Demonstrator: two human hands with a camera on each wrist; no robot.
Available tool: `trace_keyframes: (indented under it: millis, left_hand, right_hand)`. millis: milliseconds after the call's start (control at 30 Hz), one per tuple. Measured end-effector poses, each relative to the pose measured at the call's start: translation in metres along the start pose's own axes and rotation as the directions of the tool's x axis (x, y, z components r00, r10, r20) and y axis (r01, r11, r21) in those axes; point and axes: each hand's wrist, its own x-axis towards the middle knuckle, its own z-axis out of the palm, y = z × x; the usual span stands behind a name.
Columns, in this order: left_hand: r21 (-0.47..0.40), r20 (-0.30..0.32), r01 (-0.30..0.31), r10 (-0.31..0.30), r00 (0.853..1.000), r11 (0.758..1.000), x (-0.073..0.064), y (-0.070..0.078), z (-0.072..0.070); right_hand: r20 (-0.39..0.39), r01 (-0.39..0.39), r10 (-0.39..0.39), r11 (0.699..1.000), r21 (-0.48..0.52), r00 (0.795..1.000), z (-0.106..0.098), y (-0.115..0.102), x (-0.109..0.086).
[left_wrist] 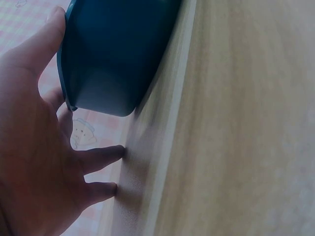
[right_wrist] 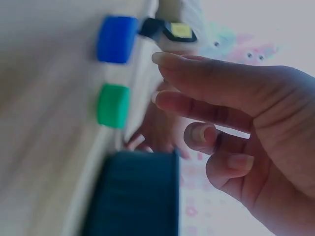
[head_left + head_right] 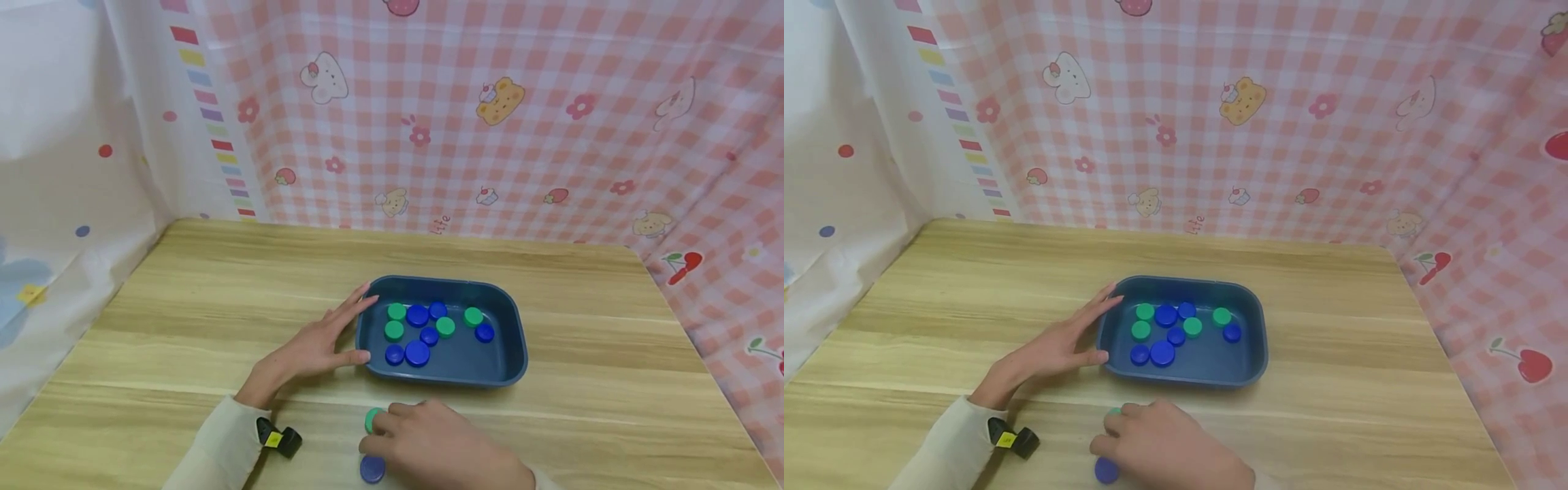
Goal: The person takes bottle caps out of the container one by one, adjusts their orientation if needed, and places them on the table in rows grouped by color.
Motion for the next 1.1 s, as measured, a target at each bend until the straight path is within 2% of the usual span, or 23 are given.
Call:
trace_keyframes:
  millis: [133,267,367,567,800,1100]
  left_hand:
    - [0.004,0.001,0.01,-0.01,1.0,1.0,0.001,0.0,0.0]
    - [0.003,0.003,0.009,-0.009,1.0,1.0,0.002,0.0,0.0]
    - [0.002,0.005,0.017,-0.017,1.0,1.0,0.002,0.0,0.0]
    - [-0.003,0.009,0.03,-0.03,1.0,1.0,0.002,0.001,-0.001]
    - [0.006,0.006,0.022,-0.022,1.0,1.0,0.001,0.001,0.0]
    - [0.007,0.004,0.018,-0.018,1.0,1.0,0.0,0.002,0.0]
  right_hand:
    - [-0.09,-0.045,0.041,0.998,-0.044,0.995,-0.012,0.005,-0.009]
    - [-0.188,-0.1,0.088,0.993,-0.056,0.978,-0.022,0.013,-0.016]
    - [-0.228,-0.129,0.112,0.99,-0.06,0.967,-0.027,0.019,-0.02]
    - [-0.263,-0.176,0.157,0.983,-0.05,0.952,-0.033,0.028,-0.028]
    - [-0.322,-0.19,0.163,0.98,-0.056,0.933,-0.034,0.037,-0.034]
    - [-0.322,-0.256,0.234,0.966,-0.029,0.918,-0.039,0.045,-0.042]
